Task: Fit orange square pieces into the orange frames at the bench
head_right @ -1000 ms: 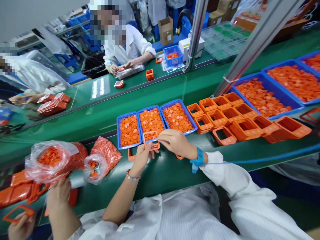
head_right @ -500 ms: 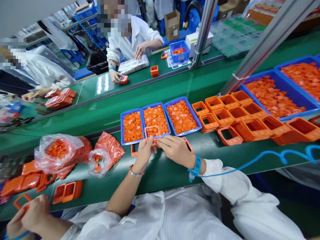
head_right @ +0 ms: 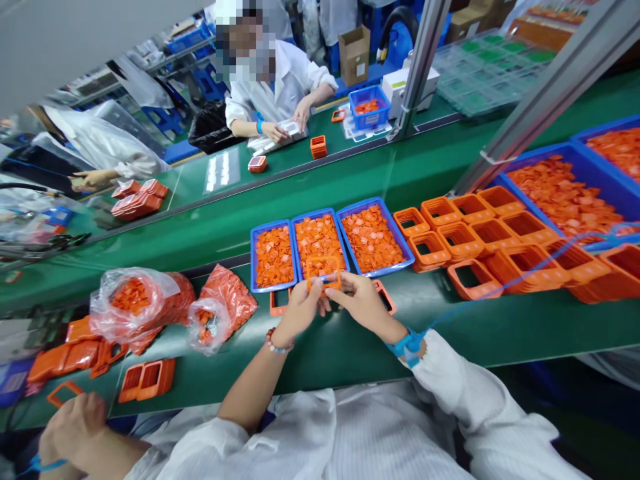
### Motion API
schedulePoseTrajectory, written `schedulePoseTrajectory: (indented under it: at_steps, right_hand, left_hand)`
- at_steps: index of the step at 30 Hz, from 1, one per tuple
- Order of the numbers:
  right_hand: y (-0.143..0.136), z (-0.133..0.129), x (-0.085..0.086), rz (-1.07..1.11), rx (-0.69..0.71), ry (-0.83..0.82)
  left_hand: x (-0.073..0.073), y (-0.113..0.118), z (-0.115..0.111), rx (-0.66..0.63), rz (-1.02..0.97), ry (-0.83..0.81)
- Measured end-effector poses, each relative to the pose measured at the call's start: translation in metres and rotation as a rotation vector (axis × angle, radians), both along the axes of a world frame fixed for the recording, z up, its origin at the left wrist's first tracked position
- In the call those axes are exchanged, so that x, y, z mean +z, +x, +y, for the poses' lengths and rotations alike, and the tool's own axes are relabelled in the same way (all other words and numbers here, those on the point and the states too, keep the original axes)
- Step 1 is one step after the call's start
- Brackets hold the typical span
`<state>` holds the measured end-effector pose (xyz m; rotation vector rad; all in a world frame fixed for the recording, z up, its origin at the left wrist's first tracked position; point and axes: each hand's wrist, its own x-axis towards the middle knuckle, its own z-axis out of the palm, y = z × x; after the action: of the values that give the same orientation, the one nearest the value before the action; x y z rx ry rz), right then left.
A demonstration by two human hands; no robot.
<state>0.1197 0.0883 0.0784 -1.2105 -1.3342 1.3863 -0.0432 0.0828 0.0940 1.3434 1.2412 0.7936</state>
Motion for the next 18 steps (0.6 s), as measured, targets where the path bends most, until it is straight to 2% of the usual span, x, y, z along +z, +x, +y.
schedulePoseTrajectory:
  at_steps: [2,4,5,7,10,13,15,18]
  right_hand:
    - [0.004,0.003,-0.003,0.070,0.032,-0.109]
    - [0.009,0.005,-0.004,0.092,-0.028,-0.133]
    - [0.012,0.004,-0.003,0.094,-0.051,-0.139]
    - [0.016,0.002,-0.002,0.097,-0.055,-0.154]
    - [0.017,-0.003,-0.003,0.086,-0.029,-0.160]
    - [0.015,-0.010,-0.007,0.077,-0.015,-0.147]
    - [0.014,-0.013,-0.009,0.079,-0.023,-0.148]
    - [0.015,-0.016,-0.012,0.097,-0.034,-0.176]
  left_hand:
    - [-0.003,-0.005,0.007,-0.042,0.118,0.086]
    - [-0.004,-0.012,0.023,-0.019,0.246,0.179]
    - [-0.004,-0.016,0.036,0.010,0.316,0.213]
    - [-0.004,-0.024,0.067,0.048,0.591,0.287]
    - [-0.003,-0.033,0.118,0.063,0.737,0.296]
    - [-0.005,-0.035,0.154,0.065,0.838,0.285]
    - [-0.008,-0.034,0.165,0.067,0.886,0.272]
    - [-0.012,-0.032,0.168,0.068,0.923,0.255]
